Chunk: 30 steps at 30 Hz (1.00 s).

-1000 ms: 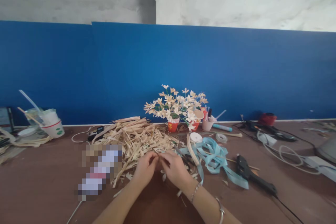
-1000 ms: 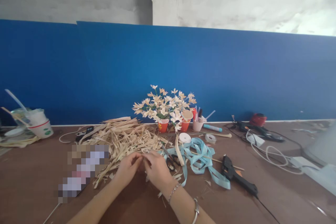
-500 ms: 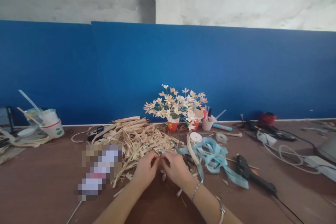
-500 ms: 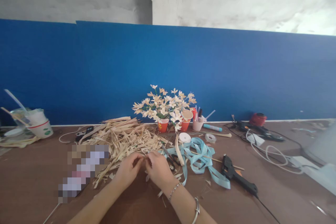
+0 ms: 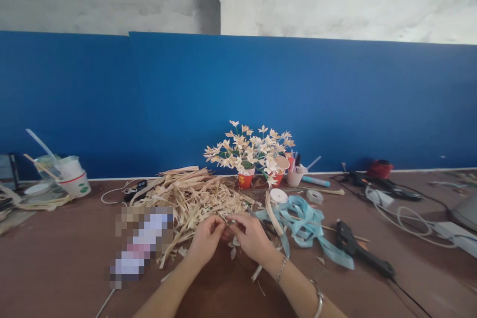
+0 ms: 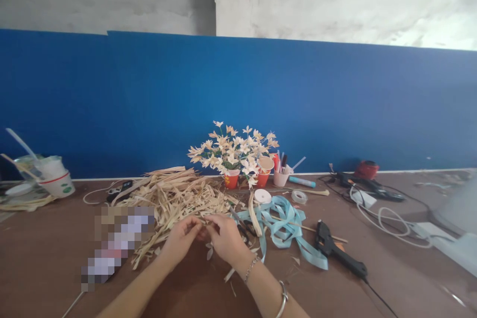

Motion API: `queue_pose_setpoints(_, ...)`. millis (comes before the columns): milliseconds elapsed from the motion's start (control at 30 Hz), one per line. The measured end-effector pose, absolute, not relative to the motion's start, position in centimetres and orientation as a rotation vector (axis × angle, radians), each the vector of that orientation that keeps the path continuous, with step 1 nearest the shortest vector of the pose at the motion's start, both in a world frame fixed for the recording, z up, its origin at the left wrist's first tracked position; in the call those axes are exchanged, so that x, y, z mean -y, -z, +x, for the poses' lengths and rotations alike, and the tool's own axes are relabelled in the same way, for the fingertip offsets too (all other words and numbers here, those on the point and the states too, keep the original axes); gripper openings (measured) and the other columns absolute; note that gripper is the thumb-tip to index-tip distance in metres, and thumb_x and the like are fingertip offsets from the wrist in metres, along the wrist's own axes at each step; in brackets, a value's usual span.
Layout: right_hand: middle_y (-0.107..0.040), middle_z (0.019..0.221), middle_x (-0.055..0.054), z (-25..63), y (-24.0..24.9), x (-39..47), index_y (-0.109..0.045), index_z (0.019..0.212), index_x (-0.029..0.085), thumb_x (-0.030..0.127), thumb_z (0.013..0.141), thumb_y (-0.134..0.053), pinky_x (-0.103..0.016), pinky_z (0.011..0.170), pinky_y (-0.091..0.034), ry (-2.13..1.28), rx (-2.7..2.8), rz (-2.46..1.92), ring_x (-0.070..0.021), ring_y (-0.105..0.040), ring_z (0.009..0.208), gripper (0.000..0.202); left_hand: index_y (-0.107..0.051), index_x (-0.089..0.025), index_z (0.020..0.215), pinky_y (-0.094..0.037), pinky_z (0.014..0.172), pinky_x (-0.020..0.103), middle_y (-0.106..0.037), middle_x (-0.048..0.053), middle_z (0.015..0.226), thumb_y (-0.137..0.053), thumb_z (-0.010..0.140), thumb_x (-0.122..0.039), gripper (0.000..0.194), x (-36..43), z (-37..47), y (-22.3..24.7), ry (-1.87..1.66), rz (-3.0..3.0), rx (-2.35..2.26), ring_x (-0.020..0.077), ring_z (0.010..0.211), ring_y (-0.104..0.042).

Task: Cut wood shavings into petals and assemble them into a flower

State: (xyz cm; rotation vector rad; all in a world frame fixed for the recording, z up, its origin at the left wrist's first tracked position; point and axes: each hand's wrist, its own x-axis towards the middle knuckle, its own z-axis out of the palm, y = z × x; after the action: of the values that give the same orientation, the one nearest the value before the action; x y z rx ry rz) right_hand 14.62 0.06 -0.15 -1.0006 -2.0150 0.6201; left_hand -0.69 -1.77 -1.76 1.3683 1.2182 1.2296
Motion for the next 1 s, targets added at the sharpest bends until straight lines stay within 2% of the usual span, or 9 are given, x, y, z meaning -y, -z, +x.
queue_pose_setpoints(200, -0.063, 0.08, -0.005, 14.8, 0.0, -0.2, -0.064, 0.101, 0.017, 0.007, 0.071, -0.054, -0.028, 0.069, -0.047, -0.672, 2.029, -1.004, -0.0151, -0.057, 0.07, 0.033, -0.053, -0.017, 0.07, -0.047, 0.06, 0.026, -0.056, -0.001, 0.065, -0.051, 0.075, -0.031, 0.015, 1.4, -1.4, 2.1, -1.248, 1.445, -1.24, 0.0148, 0.062, -0.057)
queue_pose_setpoints(267, -0.063, 0.089, -0.005, 14.7, 0.0, 0.0, -0.062, 0.104, 0.018, 0.01, 0.068, -0.06, -0.028, 0.073, -0.047, -0.706, 2.02, -0.96, -0.0163, -0.058, 0.078, 0.037, -0.055, -0.017, 0.072, -0.046, 0.062, 0.026, -0.058, 0.0, 0.067, -0.05, 0.076, -0.03, 0.014, 1.5, -1.4, 2.0, -1.243, 1.545, -1.271, 0.015, 0.064, -0.056)
queue_pose_setpoints(333, -0.063, 0.093, -0.005, 14.5, -0.1, 0.2, -0.064, 0.1, 0.019, 0.013, 0.069, -0.062, -0.028, 0.076, -0.045, -0.7, 2.012, -0.913, -0.0167, -0.057, 0.084, 0.032, -0.058, -0.016, 0.072, -0.044, 0.064, 0.026, -0.059, 0.001, 0.069, -0.05, 0.076, -0.029, 0.015, 1.6, -1.3, 1.7, -1.228, 1.625, -1.293, 0.0153, 0.067, -0.055)
queue_pose_setpoints(400, -0.064, 0.082, -0.004, 14.4, -0.1, 0.3, -0.066, 0.089, 0.019, 0.013, 0.075, -0.057, -0.025, 0.071, -0.045, -0.668, 2.037, -0.902, -0.0151, -0.057, 0.077, 0.019, -0.058, -0.016, 0.071, -0.043, 0.062, 0.025, -0.059, 0.001, 0.066, -0.048, 0.077, -0.029, 0.018, 1.9, -1.0, 1.3, -1.19, 1.642, -1.293, 0.0149, 0.064, -0.054)
queue_pose_setpoints(500, -0.06, 0.067, -0.002, 14.4, 0.0, 0.4, -0.067, 0.078, 0.018, 0.011, 0.078, -0.049, -0.022, 0.062, -0.041, -0.566, 2.099, -0.945, -0.013, -0.055, 0.065, 0.019, -0.057, -0.016, 0.068, -0.042, 0.056, 0.024, -0.056, -0.001, 0.059, -0.047, 0.078, -0.03, 0.02, 2.2, -0.8, 0.8, -1.145, 1.633, -1.316, 0.014, 0.057, -0.051)
queue_pose_setpoints(767, -0.056, 0.061, 0.0, 14.3, 0.2, 0.8, -0.058, 0.062, 0.017, 0.011, 0.067, -0.053, -0.021, 0.058, -0.033, -0.187, 2.181, -1.151, -0.0121, -0.049, 0.06, 0.01, -0.058, -0.017, 0.068, -0.042, 0.063, 0.026, -0.062, 0.003, 0.068, -0.046, 0.077, -0.024, 0.017, 2.6, -0.5, 0.9, -1.147, 1.852, -1.465, 0.017, 0.066, -0.055)
queue_pose_setpoints(1000, -0.056, 0.058, 0.001, 14.7, 0.0, 0.4, -0.058, 0.061, 0.017, 0.009, 0.065, -0.049, -0.02, 0.056, -0.033, -0.298, 2.108, -1.173, -0.011, -0.049, 0.057, 0.013, -0.058, -0.017, 0.07, -0.042, 0.062, 0.026, -0.061, 0.004, 0.069, -0.045, 0.079, -0.028, 0.019, 2.4, -0.7, 0.7, -1.176, 1.833, -1.46, 0.0175, 0.066, -0.056)
